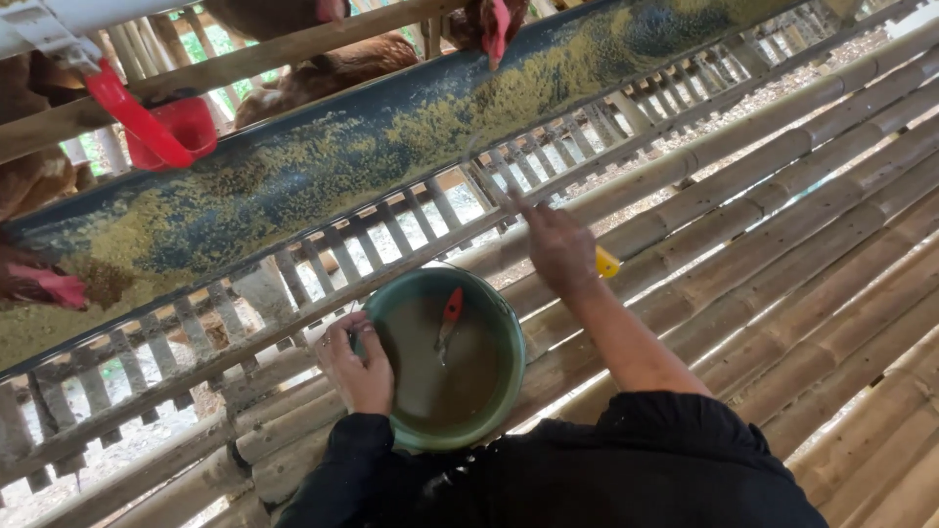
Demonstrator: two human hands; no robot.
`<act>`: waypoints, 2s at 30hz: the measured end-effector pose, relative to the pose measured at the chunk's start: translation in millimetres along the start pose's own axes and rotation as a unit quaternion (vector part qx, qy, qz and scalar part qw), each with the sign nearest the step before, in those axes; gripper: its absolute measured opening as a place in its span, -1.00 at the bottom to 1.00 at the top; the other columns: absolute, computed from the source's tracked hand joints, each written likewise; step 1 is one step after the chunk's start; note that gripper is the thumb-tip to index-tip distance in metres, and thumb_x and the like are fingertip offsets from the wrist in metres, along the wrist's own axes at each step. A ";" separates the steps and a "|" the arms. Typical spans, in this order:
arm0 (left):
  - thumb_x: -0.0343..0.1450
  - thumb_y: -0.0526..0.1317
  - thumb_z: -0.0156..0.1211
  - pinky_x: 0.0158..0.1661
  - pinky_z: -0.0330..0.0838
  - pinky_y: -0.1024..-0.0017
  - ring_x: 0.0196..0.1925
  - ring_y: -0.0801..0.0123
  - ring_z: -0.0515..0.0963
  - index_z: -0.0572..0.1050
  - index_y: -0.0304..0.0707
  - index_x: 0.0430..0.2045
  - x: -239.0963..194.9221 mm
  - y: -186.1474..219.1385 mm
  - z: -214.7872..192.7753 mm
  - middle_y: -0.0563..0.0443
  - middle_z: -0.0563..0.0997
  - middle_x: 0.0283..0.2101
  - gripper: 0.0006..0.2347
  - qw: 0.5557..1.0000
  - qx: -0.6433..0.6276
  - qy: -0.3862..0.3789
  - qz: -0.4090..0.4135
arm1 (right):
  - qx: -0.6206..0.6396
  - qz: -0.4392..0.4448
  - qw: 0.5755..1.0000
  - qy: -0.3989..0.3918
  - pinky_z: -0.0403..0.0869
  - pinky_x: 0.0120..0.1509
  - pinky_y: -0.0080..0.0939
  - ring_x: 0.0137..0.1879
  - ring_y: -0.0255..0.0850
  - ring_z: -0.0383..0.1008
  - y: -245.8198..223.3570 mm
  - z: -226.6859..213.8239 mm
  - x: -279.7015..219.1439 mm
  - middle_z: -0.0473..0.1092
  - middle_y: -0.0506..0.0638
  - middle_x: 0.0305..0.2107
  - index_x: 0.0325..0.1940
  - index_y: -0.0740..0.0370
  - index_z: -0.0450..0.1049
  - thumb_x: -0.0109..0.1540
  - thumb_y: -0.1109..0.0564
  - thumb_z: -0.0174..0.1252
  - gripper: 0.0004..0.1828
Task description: Cleaning the feeding troughs in a chicken coop using a brush and a bucket of water.
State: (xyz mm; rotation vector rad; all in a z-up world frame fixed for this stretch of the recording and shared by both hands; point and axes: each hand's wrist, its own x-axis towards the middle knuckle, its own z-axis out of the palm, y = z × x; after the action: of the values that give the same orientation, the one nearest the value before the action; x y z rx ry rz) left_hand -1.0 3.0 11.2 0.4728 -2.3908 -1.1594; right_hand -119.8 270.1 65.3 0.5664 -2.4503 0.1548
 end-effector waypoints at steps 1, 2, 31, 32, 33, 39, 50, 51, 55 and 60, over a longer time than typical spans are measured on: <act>0.35 -0.32 0.08 0.00 0.19 0.18 -0.13 0.16 0.42 0.46 -0.04 -0.30 -1.4 -0.2 -1.0 0.13 0.54 -0.36 -0.88 1.000 0.000 -0.002 -0.003 | -0.007 0.047 0.998 -0.031 0.44 -0.50 -0.23 -0.47 -0.18 0.44 9.3 -2.8 -2.1 0.38 -0.02 -0.49 0.27 -0.12 0.29 0.26 0.23 -0.14 -0.50; 0.36 -0.31 0.06 0.00 0.19 0.19 -0.12 0.17 0.41 0.46 -0.05 -0.29 -0.1 0.5 0.8 0.13 0.54 -0.36 -0.88 1.000 -0.004 -0.001 -0.005 | -0.016 0.092 0.994 -0.058 0.46 -0.43 -0.21 -0.41 -0.16 0.47 21.0 -5.2 -0.7 0.42 0.02 -0.41 0.32 -0.15 0.23 0.29 0.21 -0.16 -0.49; 0.36 -0.35 -0.05 -0.41 0.33 0.36 -0.04 0.18 0.25 0.44 -0.13 -0.32 4.3 17.7 0.9 0.06 0.52 -0.26 -0.87 0.999 -0.010 -0.020 -0.041 | 0.765 0.449 0.453 0.089 0.20 -0.66 -0.41 -0.68 -0.35 0.15 10.5 -16.5 29.9 0.24 -0.08 -0.70 -0.03 0.31 0.22 0.33 0.11 -0.21 -0.76; 0.37 -0.34 -0.06 -0.43 0.35 0.36 -0.03 0.15 0.24 0.43 -0.14 -0.32 6.1 19.8 0.9 0.04 0.51 -0.22 -0.88 0.998 -0.009 -0.025 -0.053 | 0.759 0.448 0.467 0.076 0.18 -0.67 -0.42 -0.70 -0.36 0.14 1.4 -18.9 32.4 0.27 -0.08 -0.69 0.00 0.32 0.20 0.31 0.07 -0.18 -0.72; 0.37 -0.34 -0.06 -0.43 0.35 0.36 -0.03 0.15 0.24 0.43 -0.14 -0.32 7.2 18.3 3.3 0.04 0.51 -0.22 -0.88 0.998 -0.010 -0.024 -0.050 | 0.760 0.446 0.467 0.078 0.18 -0.67 -0.42 -0.70 -0.36 0.14 -1.1 -22.8 37.9 0.27 -0.08 -0.69 0.00 0.32 0.20 0.31 0.07 -0.18 -0.72; 0.36 -0.29 -0.01 0.00 0.03 0.15 -0.03 0.14 0.28 0.43 -0.07 -0.38 0.6 26.0 10.0 0.04 0.50 -0.26 -0.92 0.998 0.059 0.011 0.019 | 0.675 0.514 0.525 0.067 0.27 -0.64 -0.36 -0.66 -0.30 0.21 -1.3 -13.2 40.8 0.24 -0.06 -0.69 -0.18 0.24 0.32 0.37 0.08 -0.27 -0.73; 0.31 -0.09 -0.01 0.05 0.00 0.08 0.15 0.03 0.30 0.44 -0.06 -0.20 -56.0 93.3 44.6 0.06 0.53 -0.11 -0.76 0.972 -0.013 -0.170 0.161 | 0.667 0.553 0.496 0.055 0.20 -0.76 -0.40 -0.71 -0.34 0.15 -31.1 -32.3 46.2 0.26 -0.08 -0.67 -0.28 0.22 0.30 0.35 0.12 -0.23 -0.78; 0.31 -0.09 -0.01 0.05 0.00 0.08 0.15 0.03 0.30 0.44 -0.06 -0.20 -57.3 92.2 50.1 0.06 0.53 -0.11 -0.76 0.972 -0.015 -0.168 0.163 | 0.668 0.551 0.498 0.057 0.20 -0.76 -0.40 -0.71 -0.34 0.15 -31.0 -34.7 48.9 0.26 -0.08 -0.67 -0.28 0.22 0.30 0.35 0.12 -0.23 -0.78; 0.23 -0.05 0.15 0.08 -0.02 0.02 0.17 0.12 0.25 0.46 -0.06 -0.16 -69.3 81.8 62.6 0.10 0.57 -0.16 -0.68 0.972 0.020 -0.198 0.127 | 0.690 0.557 0.459 0.053 0.19 -0.74 -0.35 -0.75 -0.31 0.14 -14.5 -21.7 44.9 0.22 -0.06 -0.75 -0.25 0.22 0.26 0.36 0.08 -0.25 -0.77; 0.29 -0.22 -0.01 0.07 0.01 0.02 0.13 0.17 0.34 0.53 -0.01 -0.23 -63.6 76.5 65.6 0.19 0.58 -0.24 -0.77 0.978 -0.014 -0.190 0.085 | 0.620 0.575 0.533 -0.014 0.20 -0.77 -0.43 -0.70 -0.33 0.15 -35.2 -40.7 46.2 0.23 -0.07 -0.72 -0.41 0.22 0.26 0.25 0.23 -0.29 -0.79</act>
State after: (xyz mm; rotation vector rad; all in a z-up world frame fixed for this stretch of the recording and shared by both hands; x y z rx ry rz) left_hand 9.9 121.2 21.1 0.0317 -2.6654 -1.2981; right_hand -115.9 231.5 124.6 -0.7241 -1.8544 2.4717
